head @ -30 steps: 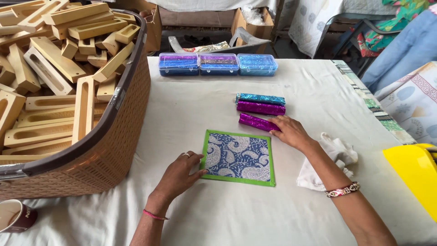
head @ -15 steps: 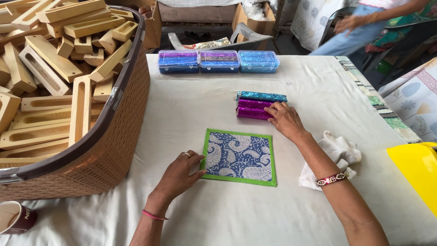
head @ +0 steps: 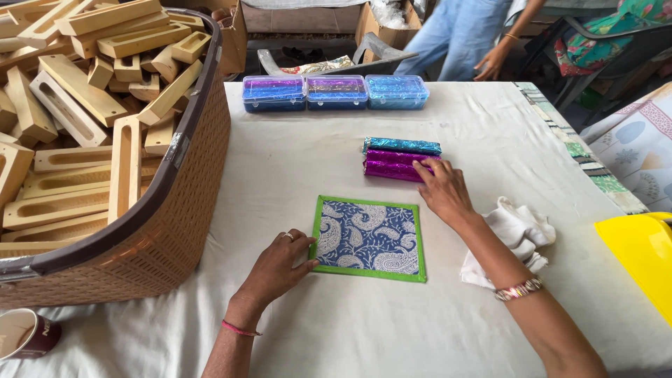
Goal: The person unwraps a sheet of metallic foil, smooths it flat on a padded board, and rolls it around a wooden dowel, placing the finished foil-wrapped roll with others on the table. They then wipe a clear plastic container with a white cloth.
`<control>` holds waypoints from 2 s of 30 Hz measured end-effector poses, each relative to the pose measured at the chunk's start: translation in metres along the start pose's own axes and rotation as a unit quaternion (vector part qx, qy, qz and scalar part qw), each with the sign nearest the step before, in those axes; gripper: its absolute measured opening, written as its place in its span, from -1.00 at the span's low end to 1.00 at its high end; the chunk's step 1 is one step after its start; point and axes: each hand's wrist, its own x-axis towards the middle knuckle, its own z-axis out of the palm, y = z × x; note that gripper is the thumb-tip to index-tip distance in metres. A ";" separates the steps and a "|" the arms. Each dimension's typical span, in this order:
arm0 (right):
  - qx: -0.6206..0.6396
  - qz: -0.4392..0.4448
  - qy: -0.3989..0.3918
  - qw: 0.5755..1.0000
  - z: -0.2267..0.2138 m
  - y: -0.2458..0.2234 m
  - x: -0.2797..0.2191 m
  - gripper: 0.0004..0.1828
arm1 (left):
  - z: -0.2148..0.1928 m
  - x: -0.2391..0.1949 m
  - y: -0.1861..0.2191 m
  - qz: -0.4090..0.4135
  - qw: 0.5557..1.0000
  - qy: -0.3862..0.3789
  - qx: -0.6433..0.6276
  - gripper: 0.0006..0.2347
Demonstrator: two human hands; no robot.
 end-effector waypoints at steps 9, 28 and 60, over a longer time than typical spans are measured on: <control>-0.051 0.130 -0.121 0.983 -0.045 0.046 -0.096 -0.22 | 0.001 0.000 0.002 0.034 0.999 0.010 0.020 -0.67; 0.085 0.104 -0.079 0.988 -0.089 0.015 -0.233 -0.51 | 0.008 -0.003 0.008 0.029 0.996 0.022 0.079 -0.62; 0.036 0.214 0.033 0.976 0.026 0.105 -0.087 -0.44 | 0.013 -0.005 0.005 0.050 0.996 0.051 0.059 -0.64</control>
